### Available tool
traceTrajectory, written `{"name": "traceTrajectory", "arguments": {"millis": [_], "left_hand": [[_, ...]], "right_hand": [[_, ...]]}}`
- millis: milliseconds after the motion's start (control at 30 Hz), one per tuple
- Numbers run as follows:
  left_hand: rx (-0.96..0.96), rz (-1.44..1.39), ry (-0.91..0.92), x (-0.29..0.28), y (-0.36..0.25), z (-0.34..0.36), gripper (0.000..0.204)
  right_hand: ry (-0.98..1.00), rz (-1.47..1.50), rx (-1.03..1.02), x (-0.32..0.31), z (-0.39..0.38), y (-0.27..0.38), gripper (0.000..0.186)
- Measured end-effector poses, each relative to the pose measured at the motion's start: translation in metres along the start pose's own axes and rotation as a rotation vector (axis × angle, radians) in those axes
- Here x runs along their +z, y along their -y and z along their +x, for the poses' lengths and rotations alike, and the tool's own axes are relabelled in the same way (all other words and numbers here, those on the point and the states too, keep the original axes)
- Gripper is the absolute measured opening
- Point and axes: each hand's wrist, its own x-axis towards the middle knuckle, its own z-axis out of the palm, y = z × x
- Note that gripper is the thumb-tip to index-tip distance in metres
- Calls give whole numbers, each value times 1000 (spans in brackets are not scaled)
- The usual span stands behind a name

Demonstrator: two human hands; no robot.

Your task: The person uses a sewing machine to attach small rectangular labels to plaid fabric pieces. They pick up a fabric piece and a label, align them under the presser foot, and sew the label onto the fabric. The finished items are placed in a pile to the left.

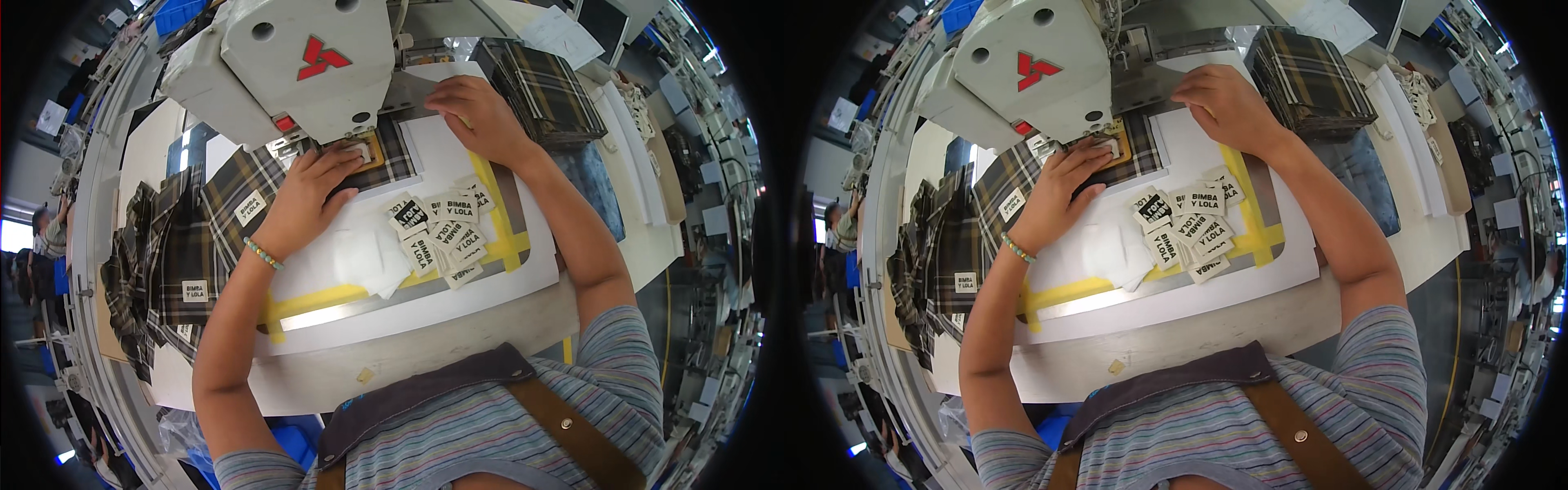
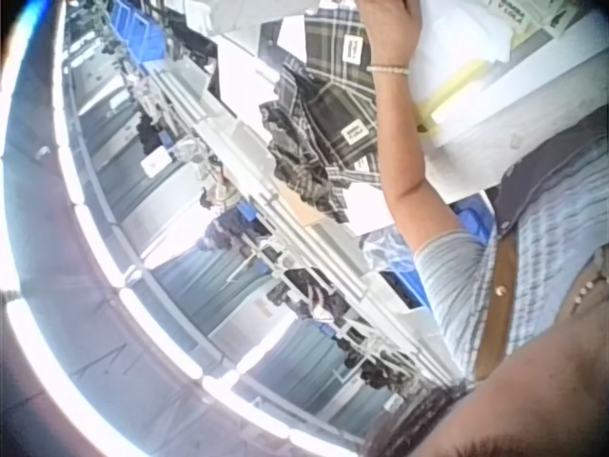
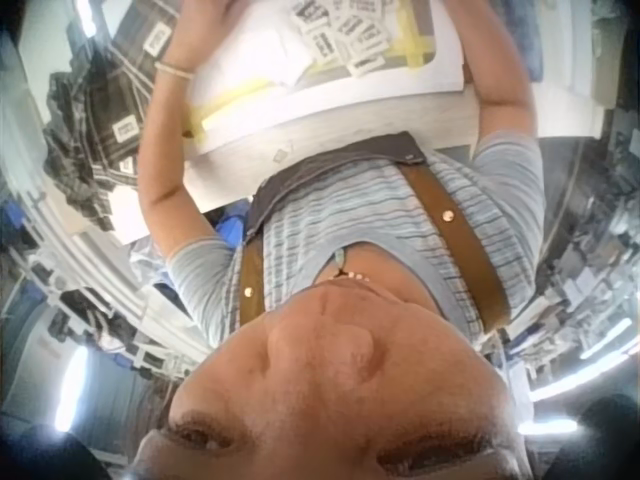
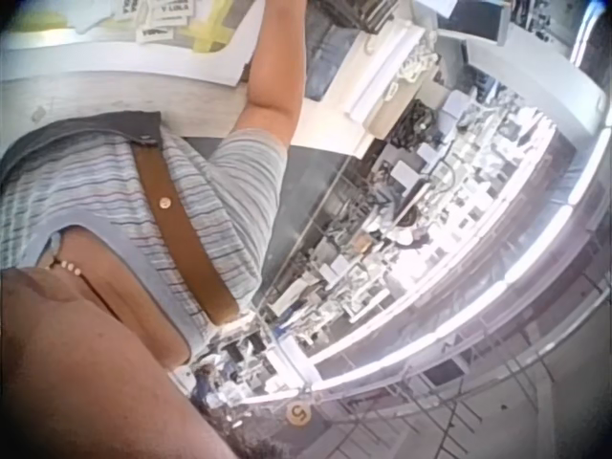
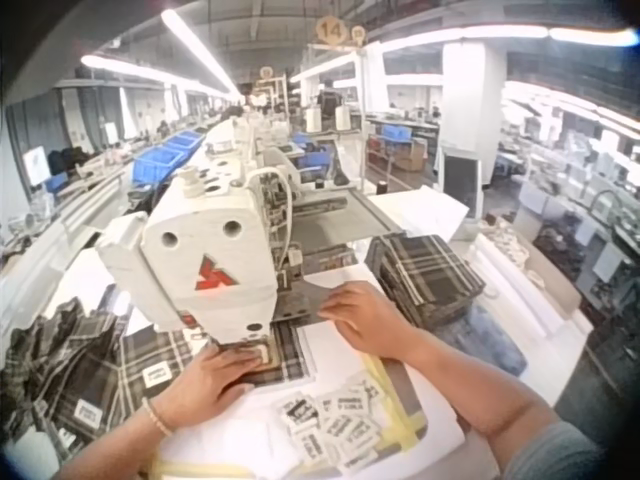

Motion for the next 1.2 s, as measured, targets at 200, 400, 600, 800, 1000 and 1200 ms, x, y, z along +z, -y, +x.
{"name": "traceTrajectory", "arguments": {"millis": [200, 400, 600, 800, 1000, 1200], "left_hand": [[17, -40, 10, -4, 3, 5, 44], [-25, -21, 20, -6, 1, 9, 43], [-27, 29, -48, 7, 12, 6, 44], [-89, -90, -154, -8, 13, -9, 39], [-214, -68, -217, -19, 22, -34, 35], [-273, -97, -164, -21, 24, -30, 42]], "right_hand": [[6, -6, 7, 4, -2, -3, 21], [-1, 3, 5, 6, -12, 1, 21], [2, 16, 26, 3, -20, 8, 22], [90, 143, -11, -1, -13, 26, 33], [261, 210, -59, 10, -15, 40, 37], [359, 162, 4, 8, -12, 41, 37]]}}
